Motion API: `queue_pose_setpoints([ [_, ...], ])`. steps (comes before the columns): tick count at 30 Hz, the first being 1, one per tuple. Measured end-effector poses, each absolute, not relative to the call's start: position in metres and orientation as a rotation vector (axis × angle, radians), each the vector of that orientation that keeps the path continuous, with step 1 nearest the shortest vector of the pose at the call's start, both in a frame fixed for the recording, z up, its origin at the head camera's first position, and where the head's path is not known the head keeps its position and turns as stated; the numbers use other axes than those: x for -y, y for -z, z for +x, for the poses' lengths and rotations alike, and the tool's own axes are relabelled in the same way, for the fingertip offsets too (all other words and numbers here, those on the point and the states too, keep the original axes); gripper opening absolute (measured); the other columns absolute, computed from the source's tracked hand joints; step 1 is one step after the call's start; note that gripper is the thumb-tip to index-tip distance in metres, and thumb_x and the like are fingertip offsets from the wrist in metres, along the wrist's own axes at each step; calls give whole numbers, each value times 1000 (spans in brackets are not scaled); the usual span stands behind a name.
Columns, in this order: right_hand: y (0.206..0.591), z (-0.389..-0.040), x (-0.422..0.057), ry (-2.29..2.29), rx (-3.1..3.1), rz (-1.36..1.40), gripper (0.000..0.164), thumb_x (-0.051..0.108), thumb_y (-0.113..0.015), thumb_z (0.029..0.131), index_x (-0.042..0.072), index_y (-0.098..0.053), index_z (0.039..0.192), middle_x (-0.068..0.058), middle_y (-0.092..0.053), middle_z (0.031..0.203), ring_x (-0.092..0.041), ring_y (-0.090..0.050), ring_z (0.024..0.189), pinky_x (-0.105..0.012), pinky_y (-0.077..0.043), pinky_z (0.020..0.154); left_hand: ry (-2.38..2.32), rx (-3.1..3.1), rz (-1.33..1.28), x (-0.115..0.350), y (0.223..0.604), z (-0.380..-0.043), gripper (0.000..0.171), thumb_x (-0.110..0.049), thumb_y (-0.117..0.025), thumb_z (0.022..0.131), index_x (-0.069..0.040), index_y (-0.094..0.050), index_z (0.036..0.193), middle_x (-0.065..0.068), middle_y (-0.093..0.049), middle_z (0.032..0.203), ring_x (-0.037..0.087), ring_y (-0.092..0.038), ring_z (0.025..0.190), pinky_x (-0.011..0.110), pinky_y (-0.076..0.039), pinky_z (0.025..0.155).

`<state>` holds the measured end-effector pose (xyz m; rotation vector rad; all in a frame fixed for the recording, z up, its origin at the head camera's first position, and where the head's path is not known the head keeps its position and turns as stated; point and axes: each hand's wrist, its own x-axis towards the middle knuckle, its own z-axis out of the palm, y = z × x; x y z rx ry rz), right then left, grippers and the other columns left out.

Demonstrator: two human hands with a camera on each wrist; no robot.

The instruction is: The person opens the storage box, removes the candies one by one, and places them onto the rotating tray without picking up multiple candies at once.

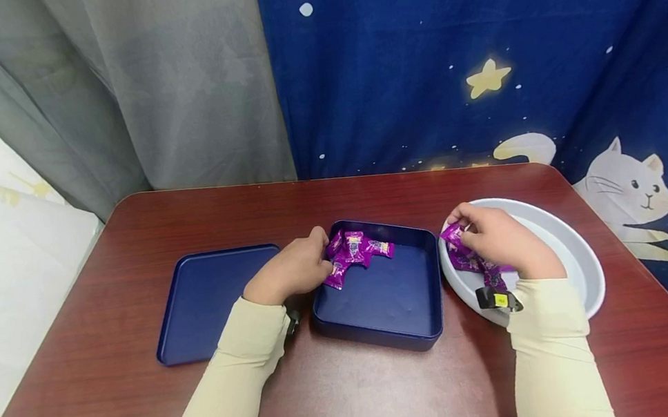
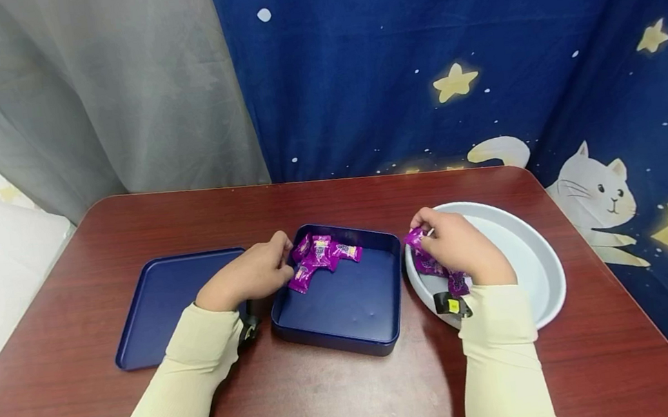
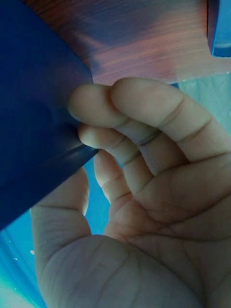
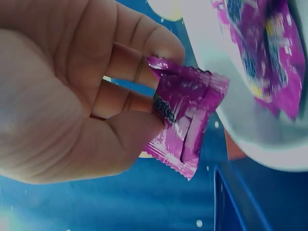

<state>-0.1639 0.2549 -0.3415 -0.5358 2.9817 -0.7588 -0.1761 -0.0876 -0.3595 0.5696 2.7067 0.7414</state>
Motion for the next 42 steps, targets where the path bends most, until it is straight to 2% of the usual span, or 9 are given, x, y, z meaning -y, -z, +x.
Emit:
queue_pose_setpoints([
  [12, 351, -163, -285, 771, -2947, -279, 22, 1, -56, 91, 2, -59, 113, -9, -59, 83, -23, -54, 70, -38, -44, 67, -744, -2705, 542, 87, 359, -175, 33, -13, -60, 95, -2, -45, 123, 9, -59, 91, 23, -57, 83, 39, -48, 80],
  [22, 356, -164, -292, 723, -2899, -184, 27, 3, -55, 93, -2, -57, 120, -11, -59, 85, -25, -55, 75, -37, -45, 65, -751, -2690, 520, 86, 359, -175, 33, -13, -59, 96, -2, -45, 123, 8, -59, 86, 22, -57, 78, 37, -48, 74],
  [33, 360, -166, -294, 640, -2870, -116, 31, 5, -54, 94, -4, -55, 124, -13, -62, 85, -25, -56, 75, -37, -46, 64, -750, -2696, 539, 86, 358, -174, 33, -13, -60, 95, -2, -45, 123, 8, -58, 88, 22, -57, 80, 37, -47, 75],
  [38, 360, -165, -294, 634, -2881, -126, 32, 4, -55, 93, -4, -55, 124, -14, -62, 87, -27, -56, 77, -39, -47, 66, -751, -2691, 540, 87, 359, -174, 34, -14, -60, 96, -2, -45, 123, 8, -58, 88, 22, -57, 80, 37, -48, 75],
  [42, 357, -164, -293, 622, -2895, -113, 33, 6, -57, 94, -4, -56, 126, -19, -64, 97, -31, -59, 85, -47, -50, 76, -740, -2702, 548, 87, 359, -175, 33, -14, -60, 95, -2, -45, 122, 8, -58, 87, 22, -57, 79, 37, -47, 75],
])
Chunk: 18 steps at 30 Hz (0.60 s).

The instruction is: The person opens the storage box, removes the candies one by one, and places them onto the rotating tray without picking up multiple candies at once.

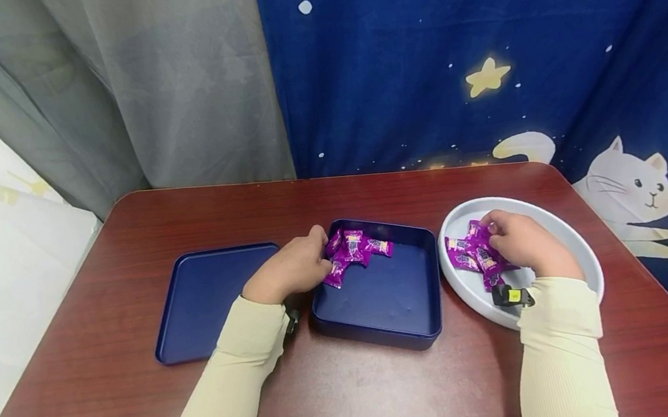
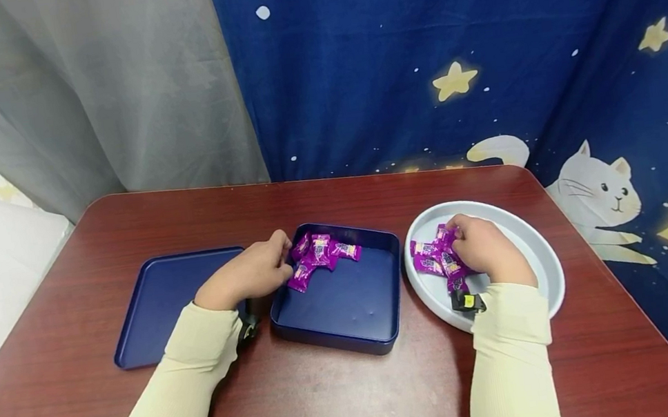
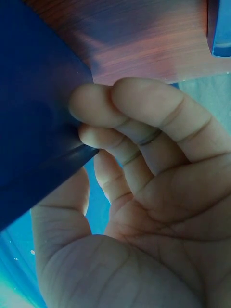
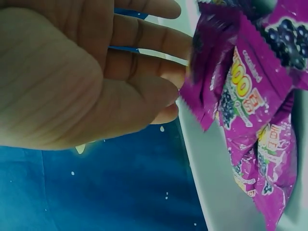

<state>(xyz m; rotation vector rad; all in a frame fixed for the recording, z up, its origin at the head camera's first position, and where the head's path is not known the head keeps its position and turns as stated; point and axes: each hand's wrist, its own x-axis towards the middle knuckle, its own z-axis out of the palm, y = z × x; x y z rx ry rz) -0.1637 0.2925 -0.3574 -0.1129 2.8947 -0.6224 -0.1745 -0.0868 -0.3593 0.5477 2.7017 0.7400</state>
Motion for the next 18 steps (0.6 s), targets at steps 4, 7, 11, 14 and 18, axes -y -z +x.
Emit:
queue_pose_setpoints([
  [4, 354, -162, -291, 620, -2900, -114, 35, 11, -59, 96, -4, -55, 127, -24, -64, 108, -36, -60, 92, -56, -48, 87, -746, -2698, 533, 87, 359, -174, 33, -14, -60, 95, -2, -45, 123, 8, -59, 89, 22, -57, 80, 37, -48, 75],
  [7, 352, -161, -290, 609, -2903, -127, 42, 16, -59, 97, -5, -52, 132, -29, -61, 117, -43, -59, 103, -61, -42, 94, -751, -2694, 524, 86, 359, -174, 34, -14, -60, 96, -3, -45, 124, 8, -59, 89, 22, -58, 80, 37, -48, 75],
  [11, 349, -160, -288, 584, -2901, -141, 51, 21, -60, 97, -8, -48, 137, -34, -55, 127, -51, -52, 116, -65, -36, 100, -751, -2695, 524, 86, 359, -173, 34, -14, -60, 96, -3, -45, 123, 8, -59, 89, 22, -57, 80, 37, -48, 75],
  [14, 346, -160, -287, 572, -2895, -142, 55, 23, -61, 96, -8, -47, 139, -34, -53, 130, -53, -49, 120, -66, -35, 100, -754, -2691, 521, 86, 359, -173, 34, -14, -60, 96, -3, -45, 124, 8, -59, 89, 22, -58, 80, 37, -48, 74],
  [18, 344, -159, -285, 565, -2890, -137, 58, 26, -61, 96, -7, -45, 141, -35, -51, 133, -54, -47, 122, -66, -33, 101, -753, -2690, 516, 86, 358, -173, 34, -15, -60, 96, -3, -45, 124, 8, -59, 89, 22, -58, 80, 37, -48, 75],
])
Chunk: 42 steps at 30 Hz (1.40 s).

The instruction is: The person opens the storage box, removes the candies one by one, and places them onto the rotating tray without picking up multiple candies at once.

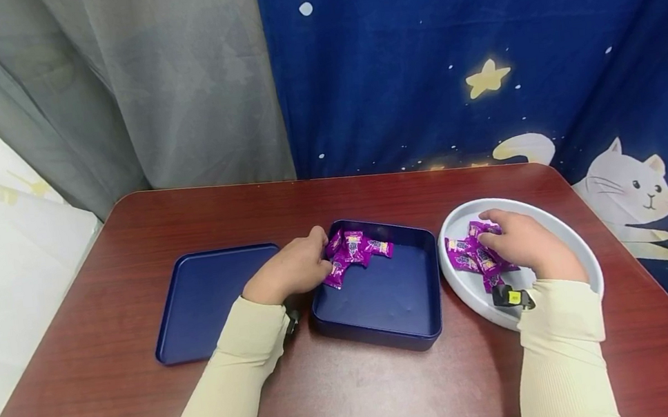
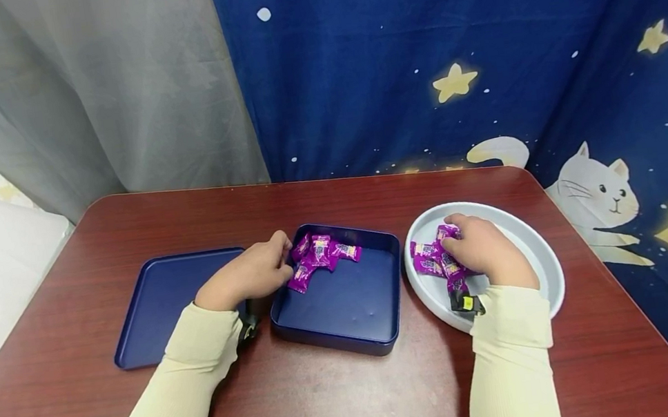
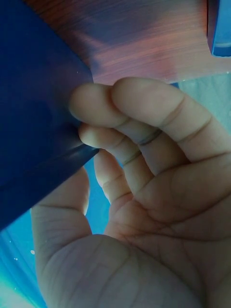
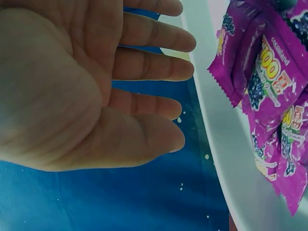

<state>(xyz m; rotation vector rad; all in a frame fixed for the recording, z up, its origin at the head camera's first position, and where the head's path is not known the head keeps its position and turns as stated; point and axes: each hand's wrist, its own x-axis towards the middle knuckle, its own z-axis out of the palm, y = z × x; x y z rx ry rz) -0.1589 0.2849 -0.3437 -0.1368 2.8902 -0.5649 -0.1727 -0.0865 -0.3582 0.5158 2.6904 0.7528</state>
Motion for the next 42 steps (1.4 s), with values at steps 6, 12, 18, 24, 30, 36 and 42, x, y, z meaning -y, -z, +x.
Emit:
queue_pose_setpoints([
  [6, 340, -157, -280, 569, -2888, -147, 60, 28, -61, 97, -5, -44, 143, -33, -51, 135, -54, -45, 125, -66, -33, 101, -757, -2687, 509, 86, 357, -172, 34, -15, -60, 96, -3, -44, 124, 8, -59, 89, 22, -58, 80, 37, -48, 75],
  [12, 334, -154, -267, 560, -2941, -274, 56, 25, -60, 96, -6, -47, 140, -32, -54, 132, -51, -50, 122, -64, -34, 102, -758, -2683, 507, 86, 356, -172, 34, -15, -60, 96, -3, -45, 124, 8, -59, 88, 22, -57, 80, 37, -48, 75],
  [18, 327, -151, -248, 575, -2987, -412, 49, 20, -61, 95, -5, -53, 136, -30, -57, 130, -47, -52, 122, -60, -35, 104, -757, -2681, 505, 86, 357, -171, 34, -14, -60, 96, -3, -45, 124, 8, -58, 88, 22, -57, 79, 36, -48, 74],
  [24, 321, -147, -225, 557, -2977, -460, 48, 18, -58, 95, -3, -52, 138, -27, -55, 134, -43, -50, 126, -56, -34, 106, -752, -2691, 510, 86, 356, -171, 35, -15, -60, 96, -2, -45, 124, 8, -59, 88, 22, -58, 80, 37, -49, 75],
  [30, 317, -144, -203, 537, -2956, -536, 48, 19, -60, 96, -3, -52, 137, -23, -59, 128, -39, -56, 117, -55, -38, 103, -750, -2692, 517, 85, 356, -171, 35, -15, -60, 96, -2, -45, 124, 8, -59, 87, 22, -58, 80, 37, -48, 75],
  [36, 316, -145, -189, 559, -2947, -602, 47, 18, -61, 95, -3, -54, 136, -23, -57, 132, -38, -52, 124, -54, -36, 106, -745, -2709, 537, 86, 356, -172, 32, -14, -60, 95, -3, -45, 121, 8, -58, 86, 23, -57, 80, 38, -48, 76],
  [42, 318, -146, -173, 562, -2936, -640, 45, 18, -63, 95, -2, -56, 135, -20, -58, 132, -36, -52, 126, -51, -36, 107, -736, -2714, 549, 86, 356, -172, 32, -14, -60, 95, -2, -45, 120, 9, -58, 87, 23, -57, 81, 39, -47, 77],
])
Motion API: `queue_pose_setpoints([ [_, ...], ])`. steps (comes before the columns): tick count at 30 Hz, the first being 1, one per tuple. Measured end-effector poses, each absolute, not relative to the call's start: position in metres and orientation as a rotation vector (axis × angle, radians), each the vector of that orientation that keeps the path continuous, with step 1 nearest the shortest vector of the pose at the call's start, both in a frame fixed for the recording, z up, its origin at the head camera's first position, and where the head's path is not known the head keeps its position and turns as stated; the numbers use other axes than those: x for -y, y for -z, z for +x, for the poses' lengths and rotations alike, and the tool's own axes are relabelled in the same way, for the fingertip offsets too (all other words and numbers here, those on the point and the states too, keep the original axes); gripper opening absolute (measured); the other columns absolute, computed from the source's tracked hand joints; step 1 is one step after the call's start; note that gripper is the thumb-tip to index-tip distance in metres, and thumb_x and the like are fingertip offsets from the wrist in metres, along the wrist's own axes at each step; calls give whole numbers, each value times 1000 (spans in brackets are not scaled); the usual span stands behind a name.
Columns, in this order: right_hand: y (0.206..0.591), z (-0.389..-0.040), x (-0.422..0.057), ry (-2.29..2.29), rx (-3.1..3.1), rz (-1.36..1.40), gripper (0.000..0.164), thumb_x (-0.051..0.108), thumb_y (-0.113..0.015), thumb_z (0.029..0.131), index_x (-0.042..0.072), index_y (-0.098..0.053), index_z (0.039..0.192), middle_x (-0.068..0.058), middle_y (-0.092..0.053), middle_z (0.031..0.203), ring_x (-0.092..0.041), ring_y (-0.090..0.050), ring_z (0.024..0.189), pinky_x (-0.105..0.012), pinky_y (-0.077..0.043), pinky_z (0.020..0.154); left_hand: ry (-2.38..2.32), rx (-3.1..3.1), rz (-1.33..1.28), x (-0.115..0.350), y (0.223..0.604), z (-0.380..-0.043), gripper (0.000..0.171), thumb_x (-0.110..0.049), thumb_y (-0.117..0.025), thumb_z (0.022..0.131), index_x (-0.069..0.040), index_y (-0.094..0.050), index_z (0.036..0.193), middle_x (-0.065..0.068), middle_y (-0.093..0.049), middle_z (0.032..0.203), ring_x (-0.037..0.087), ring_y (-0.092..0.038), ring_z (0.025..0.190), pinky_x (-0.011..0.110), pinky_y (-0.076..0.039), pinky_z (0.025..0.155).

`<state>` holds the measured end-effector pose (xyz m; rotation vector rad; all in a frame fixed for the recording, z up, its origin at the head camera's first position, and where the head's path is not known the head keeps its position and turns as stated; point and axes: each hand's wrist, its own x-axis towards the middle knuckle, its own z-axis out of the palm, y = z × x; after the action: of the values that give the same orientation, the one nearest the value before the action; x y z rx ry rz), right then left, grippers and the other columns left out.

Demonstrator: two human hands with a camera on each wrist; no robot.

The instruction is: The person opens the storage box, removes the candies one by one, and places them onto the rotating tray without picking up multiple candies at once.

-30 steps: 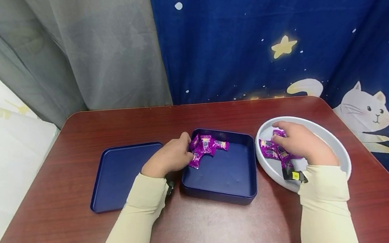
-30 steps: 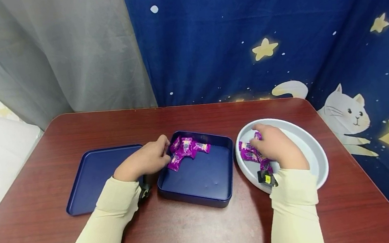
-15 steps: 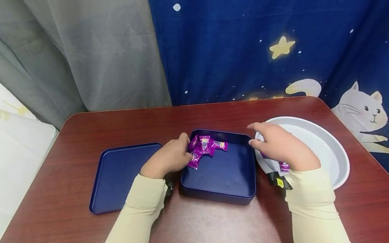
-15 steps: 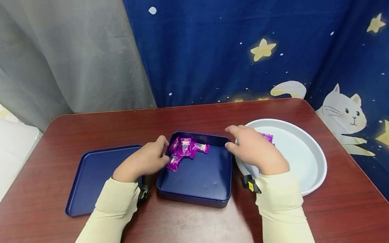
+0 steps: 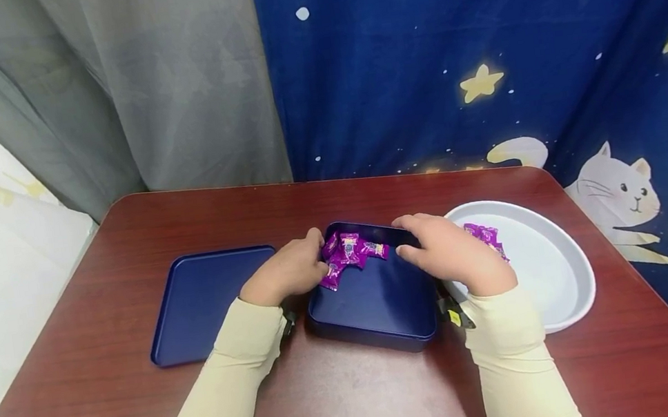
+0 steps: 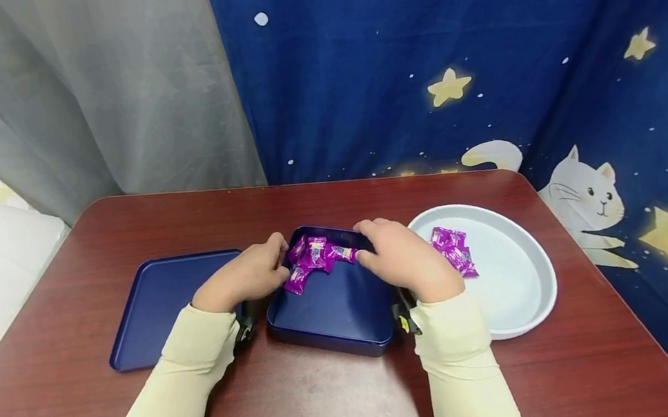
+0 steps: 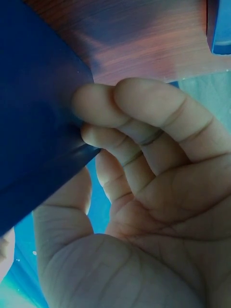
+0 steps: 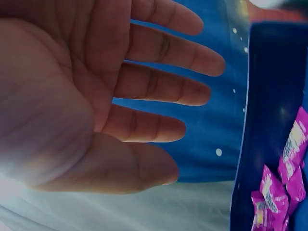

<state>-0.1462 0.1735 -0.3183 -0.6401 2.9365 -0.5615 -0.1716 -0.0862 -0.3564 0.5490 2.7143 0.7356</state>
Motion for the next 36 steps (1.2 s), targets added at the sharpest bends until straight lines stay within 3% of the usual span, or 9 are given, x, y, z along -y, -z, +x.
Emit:
queue_pose_setpoints([
  [15, 336, -154, -142, 458, -2868, -694, 48, 19, -68, 93, 2, -57, 136, -18, -59, 133, -35, -54, 125, -48, -38, 106, -729, -2727, 542, 87, 359, -173, 33, -14, -60, 95, -2, -45, 122, 11, -60, 94, 23, -58, 85, 40, -49, 81],
  [36, 365, -172, -133, 393, -2742, -687, 58, 26, -69, 93, 5, -50, 144, -14, -49, 146, -30, -41, 138, -44, -29, 113, -733, -2707, 512, 85, 358, -173, 34, -15, -60, 96, -3, -46, 124, 10, -62, 96, 22, -59, 83, 40, -50, 79],
])
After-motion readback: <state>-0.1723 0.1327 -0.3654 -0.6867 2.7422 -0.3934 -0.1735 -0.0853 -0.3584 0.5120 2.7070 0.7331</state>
